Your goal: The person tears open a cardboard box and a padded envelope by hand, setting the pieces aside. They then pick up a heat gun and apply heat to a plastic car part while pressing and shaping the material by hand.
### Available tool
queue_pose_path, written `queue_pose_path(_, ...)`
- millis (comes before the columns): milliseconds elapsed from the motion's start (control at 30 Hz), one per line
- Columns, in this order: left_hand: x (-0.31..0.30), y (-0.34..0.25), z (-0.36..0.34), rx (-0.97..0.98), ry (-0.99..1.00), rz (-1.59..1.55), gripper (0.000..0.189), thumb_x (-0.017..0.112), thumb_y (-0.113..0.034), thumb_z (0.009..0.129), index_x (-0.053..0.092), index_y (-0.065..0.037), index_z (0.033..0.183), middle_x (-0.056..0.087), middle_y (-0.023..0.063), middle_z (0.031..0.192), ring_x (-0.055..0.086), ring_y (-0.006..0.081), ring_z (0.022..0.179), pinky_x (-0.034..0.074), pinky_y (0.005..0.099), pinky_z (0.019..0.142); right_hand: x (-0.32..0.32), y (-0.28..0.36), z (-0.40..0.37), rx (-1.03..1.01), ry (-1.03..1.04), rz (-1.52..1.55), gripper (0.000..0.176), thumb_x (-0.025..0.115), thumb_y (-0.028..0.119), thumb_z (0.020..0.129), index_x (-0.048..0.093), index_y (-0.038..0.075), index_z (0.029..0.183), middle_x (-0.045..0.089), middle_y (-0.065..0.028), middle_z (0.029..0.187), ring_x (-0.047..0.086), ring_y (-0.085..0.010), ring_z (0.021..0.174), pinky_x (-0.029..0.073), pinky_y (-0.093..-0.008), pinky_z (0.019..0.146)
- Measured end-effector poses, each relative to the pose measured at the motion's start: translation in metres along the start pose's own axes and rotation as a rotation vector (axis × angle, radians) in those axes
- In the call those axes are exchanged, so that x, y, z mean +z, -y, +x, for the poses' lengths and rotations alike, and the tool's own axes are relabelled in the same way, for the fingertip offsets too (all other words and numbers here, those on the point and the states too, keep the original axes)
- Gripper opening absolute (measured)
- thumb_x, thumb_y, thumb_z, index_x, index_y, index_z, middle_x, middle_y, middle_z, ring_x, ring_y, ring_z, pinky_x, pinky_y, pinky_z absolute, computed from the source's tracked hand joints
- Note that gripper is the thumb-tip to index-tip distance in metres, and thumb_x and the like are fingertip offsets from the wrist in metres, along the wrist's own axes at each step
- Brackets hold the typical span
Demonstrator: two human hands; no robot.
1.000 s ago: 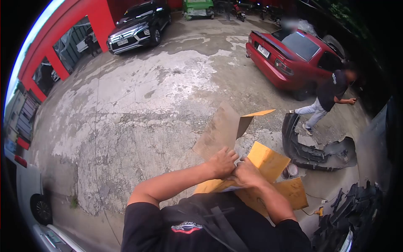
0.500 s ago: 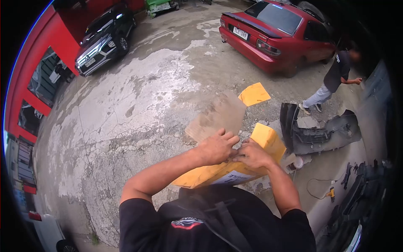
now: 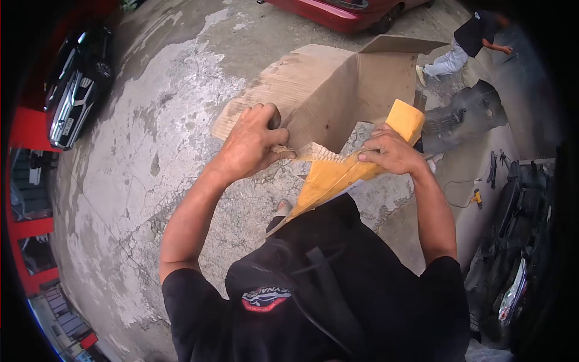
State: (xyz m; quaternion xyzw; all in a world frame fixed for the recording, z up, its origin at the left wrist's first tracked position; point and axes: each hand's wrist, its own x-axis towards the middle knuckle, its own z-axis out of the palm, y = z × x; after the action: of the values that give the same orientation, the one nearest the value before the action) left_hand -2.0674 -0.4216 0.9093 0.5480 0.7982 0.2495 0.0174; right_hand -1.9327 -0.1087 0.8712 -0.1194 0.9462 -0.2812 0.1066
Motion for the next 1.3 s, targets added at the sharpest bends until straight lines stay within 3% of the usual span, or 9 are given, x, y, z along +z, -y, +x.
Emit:
queue_pose_path(267,-0.018,0.123,0.051,-0.090,-0.126,0.094,0.032,0.085,-0.029,0.061,0.065,-0.009,0.075,0.046,0.0052,0.086,0.046,0.0252,0.083,0.039,0.0390,0.074,-0.044,-0.097,0.032,0.135,-0.197,0.036,0.030,0.067,0.032,0.086,0.066,0.004,0.077,0.054,-0.0131,0.070,0.052,-0.0297,0.085,0.040,-0.0399,0.083)
queue_pose_path(333,-0.007,0.158,0.051,-0.350,-0.159,0.002,0.034,0.087,-0.024,0.058,0.065,-0.005,0.076,0.045,0.0047,0.087,0.046,0.0235,0.083,0.042,0.0383,0.071,-0.055,-0.133,0.036,0.343,-0.210,0.127,0.030,0.068,0.030,0.086,0.064,0.002,0.075,0.052,-0.0123,0.069,0.051,-0.0283,0.085,0.041,-0.0386,0.081)
queue_pose_path(500,0.013,0.230,0.070,-0.496,-0.272,-0.155,0.033,0.088,-0.019,0.061,0.065,-0.004,0.079,0.042,0.0049,0.092,0.045,0.0211,0.083,0.043,0.0341,0.071,-0.070,-0.187,0.092,0.304,-0.180,0.251,0.032,0.067,0.029,0.087,0.061,0.001,0.073,0.053,-0.0114,0.072,0.050,-0.0278,0.085,0.040,-0.0382,0.081)
queue_pose_path(633,0.021,0.259,0.096,-0.557,-0.197,-0.242,0.032,0.088,-0.019,0.063,0.065,-0.003,0.078,0.045,0.0052,0.093,0.049,0.0216,0.083,0.045,0.0351,0.071,-0.086,-0.200,0.127,0.161,-0.269,0.206,0.033,0.066,0.029,0.087,0.058,0.002,0.069,0.048,-0.0100,0.064,0.047,-0.0270,0.070,0.039,-0.0369,0.076)
queue_pose_path(733,0.020,0.267,0.150,-0.446,-0.207,-0.157,0.032,0.087,-0.022,0.061,0.066,-0.004,0.076,0.047,0.0064,0.087,0.049,0.0241,0.081,0.044,0.0366,0.069,-0.115,-0.178,0.156,0.379,0.084,0.217,0.040,0.072,0.043,0.080,0.068,0.004,0.085,0.064,-0.0162,0.076,0.062,-0.0339,0.078,0.047,-0.0427,0.074)
queue_pose_path(867,0.000,0.283,0.244,-0.136,-0.260,0.081,0.031,0.086,-0.025,0.060,0.065,-0.007,0.074,0.049,0.0063,0.081,0.048,0.0265,0.077,0.039,0.0387,0.067,-0.121,-0.173,0.245,0.437,0.080,0.024,0.050,0.074,0.048,0.077,0.069,0.003,0.099,0.068,-0.0188,0.085,0.066,-0.0360,0.086,0.050,-0.0418,0.075)
queue_pose_path(933,-0.009,0.293,0.280,0.022,-0.282,0.213,0.031,0.085,-0.027,0.058,0.064,-0.009,0.072,0.049,0.0054,0.081,0.047,0.0271,0.077,0.037,0.0392,0.067,-0.117,-0.184,0.296,0.440,0.311,0.137,0.059,0.074,0.054,0.071,0.069,0.006,0.105,0.070,-0.0191,0.097,0.066,-0.0356,0.093,0.050,-0.0421,0.082)
queue_pose_path(1100,-0.033,0.336,0.335,0.168,-0.283,0.246,0.028,0.085,-0.025,0.060,0.064,-0.011,0.073,0.050,0.0049,0.082,0.047,0.0265,0.078,0.036,0.0389,0.067,-0.114,-0.232,0.338,0.457,0.024,0.384,0.052,0.075,0.048,0.073,0.070,0.007,0.104,0.069,-0.0201,0.094,0.066,-0.0362,0.094,0.049,-0.0419,0.082)
queue_pose_path(1300,-0.028,0.388,0.380,0.194,-0.319,0.214,0.025,0.083,-0.026,0.065,0.064,-0.014,0.078,0.049,0.0015,0.083,0.047,0.0225,0.077,0.035,0.0377,0.070,-0.135,-0.237,0.373,0.624,-0.282,0.164,0.040,0.071,0.044,0.079,0.069,0.006,0.092,0.066,-0.0208,0.078,0.064,-0.0422,0.082,0.049,-0.0493,0.077)
